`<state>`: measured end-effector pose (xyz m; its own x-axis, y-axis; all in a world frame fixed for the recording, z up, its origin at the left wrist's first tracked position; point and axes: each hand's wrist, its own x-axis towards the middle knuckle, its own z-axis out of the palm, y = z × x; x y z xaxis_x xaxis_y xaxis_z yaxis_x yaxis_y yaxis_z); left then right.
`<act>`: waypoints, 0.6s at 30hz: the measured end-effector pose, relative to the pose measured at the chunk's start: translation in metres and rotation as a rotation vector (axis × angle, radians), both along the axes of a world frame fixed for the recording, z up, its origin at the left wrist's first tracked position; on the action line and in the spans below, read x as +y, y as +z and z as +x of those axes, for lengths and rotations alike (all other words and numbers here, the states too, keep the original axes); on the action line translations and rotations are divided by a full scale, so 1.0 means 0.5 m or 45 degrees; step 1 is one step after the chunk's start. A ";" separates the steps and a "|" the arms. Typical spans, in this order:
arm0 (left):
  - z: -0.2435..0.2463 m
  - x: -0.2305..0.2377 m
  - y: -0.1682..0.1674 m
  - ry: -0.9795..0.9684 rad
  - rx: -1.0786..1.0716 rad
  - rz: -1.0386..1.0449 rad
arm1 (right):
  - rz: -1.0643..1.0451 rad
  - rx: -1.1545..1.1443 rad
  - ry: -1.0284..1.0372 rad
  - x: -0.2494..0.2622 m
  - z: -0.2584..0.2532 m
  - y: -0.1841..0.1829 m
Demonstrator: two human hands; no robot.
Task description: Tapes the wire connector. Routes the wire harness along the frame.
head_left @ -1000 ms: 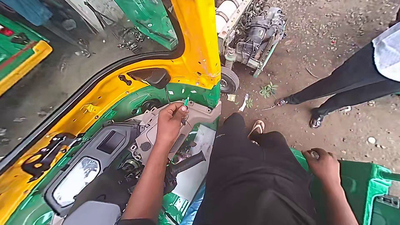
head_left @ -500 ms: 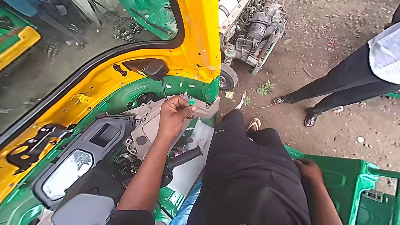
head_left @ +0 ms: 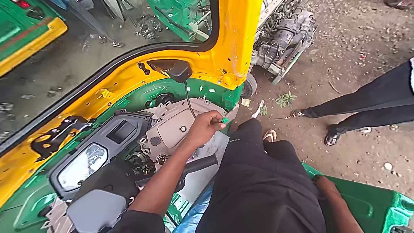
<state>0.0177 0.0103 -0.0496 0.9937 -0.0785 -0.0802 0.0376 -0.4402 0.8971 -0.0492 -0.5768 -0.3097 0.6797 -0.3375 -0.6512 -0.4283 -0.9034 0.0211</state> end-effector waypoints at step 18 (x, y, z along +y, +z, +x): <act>0.018 0.017 -0.005 0.146 -0.047 -0.473 | 1.691 -0.669 0.292 0.442 0.219 0.321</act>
<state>0.0268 0.0186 -0.0522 0.9994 0.0165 -0.0312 0.0324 -0.0798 0.9963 0.0602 -0.3556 -0.1492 0.8898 0.4533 -0.0537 0.0319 -0.1791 -0.9833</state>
